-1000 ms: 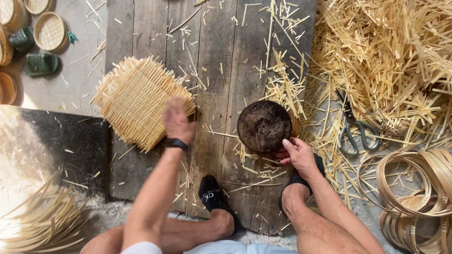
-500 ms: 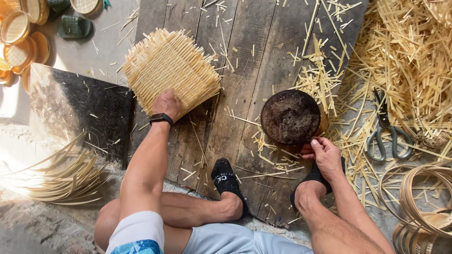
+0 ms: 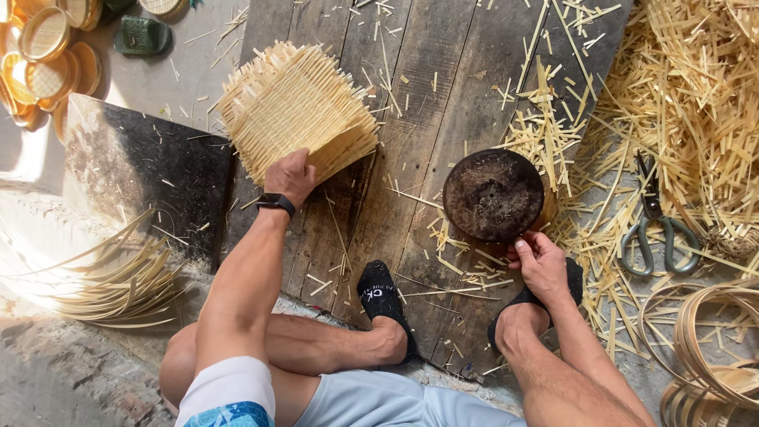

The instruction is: The person sits on the floor and fits a woven bamboo mat into a round bamboo rim, pressing the mat over a wooden dome mold and tucking the rim ring around the edge. They trim the protruding bamboo strip ends with scissors and set the finished sieve tray aside with others.

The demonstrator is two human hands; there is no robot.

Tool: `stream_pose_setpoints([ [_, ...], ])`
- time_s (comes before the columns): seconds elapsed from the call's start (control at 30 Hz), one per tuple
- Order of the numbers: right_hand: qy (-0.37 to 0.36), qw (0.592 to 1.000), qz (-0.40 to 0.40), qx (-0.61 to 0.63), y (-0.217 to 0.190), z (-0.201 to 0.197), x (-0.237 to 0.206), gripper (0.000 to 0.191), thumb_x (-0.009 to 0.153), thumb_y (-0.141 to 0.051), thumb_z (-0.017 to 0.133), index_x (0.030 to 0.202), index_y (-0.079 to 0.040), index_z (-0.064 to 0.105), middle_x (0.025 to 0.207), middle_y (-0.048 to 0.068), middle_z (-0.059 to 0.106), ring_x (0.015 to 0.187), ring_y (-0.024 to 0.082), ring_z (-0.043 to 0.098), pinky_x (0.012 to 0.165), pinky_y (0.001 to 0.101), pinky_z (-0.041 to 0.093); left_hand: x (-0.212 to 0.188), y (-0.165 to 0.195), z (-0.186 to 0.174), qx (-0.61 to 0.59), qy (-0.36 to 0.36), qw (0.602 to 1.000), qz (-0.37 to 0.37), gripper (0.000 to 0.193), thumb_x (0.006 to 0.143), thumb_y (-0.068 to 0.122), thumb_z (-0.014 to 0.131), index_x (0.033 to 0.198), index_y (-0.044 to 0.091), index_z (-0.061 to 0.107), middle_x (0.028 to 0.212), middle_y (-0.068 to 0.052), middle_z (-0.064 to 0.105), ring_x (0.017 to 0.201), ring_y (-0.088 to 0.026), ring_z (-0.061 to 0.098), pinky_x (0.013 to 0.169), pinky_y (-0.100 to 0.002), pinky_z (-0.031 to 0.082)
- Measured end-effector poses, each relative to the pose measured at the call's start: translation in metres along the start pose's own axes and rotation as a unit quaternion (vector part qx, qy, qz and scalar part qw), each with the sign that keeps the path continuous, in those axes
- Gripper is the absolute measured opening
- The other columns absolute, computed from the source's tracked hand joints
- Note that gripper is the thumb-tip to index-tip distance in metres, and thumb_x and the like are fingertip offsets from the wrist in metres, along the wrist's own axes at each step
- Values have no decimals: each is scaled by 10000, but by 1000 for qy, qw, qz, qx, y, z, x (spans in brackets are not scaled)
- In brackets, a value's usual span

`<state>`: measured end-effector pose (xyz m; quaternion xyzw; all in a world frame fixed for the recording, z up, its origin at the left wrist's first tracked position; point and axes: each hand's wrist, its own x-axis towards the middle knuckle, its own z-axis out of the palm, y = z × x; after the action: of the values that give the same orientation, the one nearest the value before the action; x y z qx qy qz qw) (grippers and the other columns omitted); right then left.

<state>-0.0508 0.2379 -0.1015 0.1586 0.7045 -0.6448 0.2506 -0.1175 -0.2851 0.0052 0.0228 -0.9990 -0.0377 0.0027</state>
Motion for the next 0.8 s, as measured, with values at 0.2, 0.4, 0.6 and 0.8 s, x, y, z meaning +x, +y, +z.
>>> stream_pose_setpoints([
  [0.2,4,1000,-11,-19,-6,6,-2,186,1024,-127,605,1101,37,647,958,105,723,840,158,700,682,303,603,-17,40,20,-161,-49,984,-61,76,1010,144,691,1023,130,765,783,-75,740,627,-186,684,574,-355,578],
  [0.4,2,1000,-17,-18,-7,6,-2,180,1019,-133,609,1080,31,651,953,100,729,850,156,709,686,302,607,-21,44,21,-81,-74,991,-81,504,867,350,788,1290,125,632,1324,-161,654,1194,-301,611,1028,-424,517],
  [0.6,8,999,-12,-39,-6,6,-4,177,1010,-127,620,1087,29,648,938,103,727,845,159,710,673,304,607,-6,50,27,22,-142,974,-176,1208,745,578,847,1591,4,202,1650,-307,121,1546,-455,103,1247,-511,169],
  [0.8,6,999,-22,-25,-7,6,-4,175,1022,-128,620,1064,39,652,937,102,728,832,162,707,680,304,608,0,53,31,-4,-180,962,-203,1274,710,532,884,1597,1,141,1631,-357,59,1527,-491,64,1250,-488,133],
])
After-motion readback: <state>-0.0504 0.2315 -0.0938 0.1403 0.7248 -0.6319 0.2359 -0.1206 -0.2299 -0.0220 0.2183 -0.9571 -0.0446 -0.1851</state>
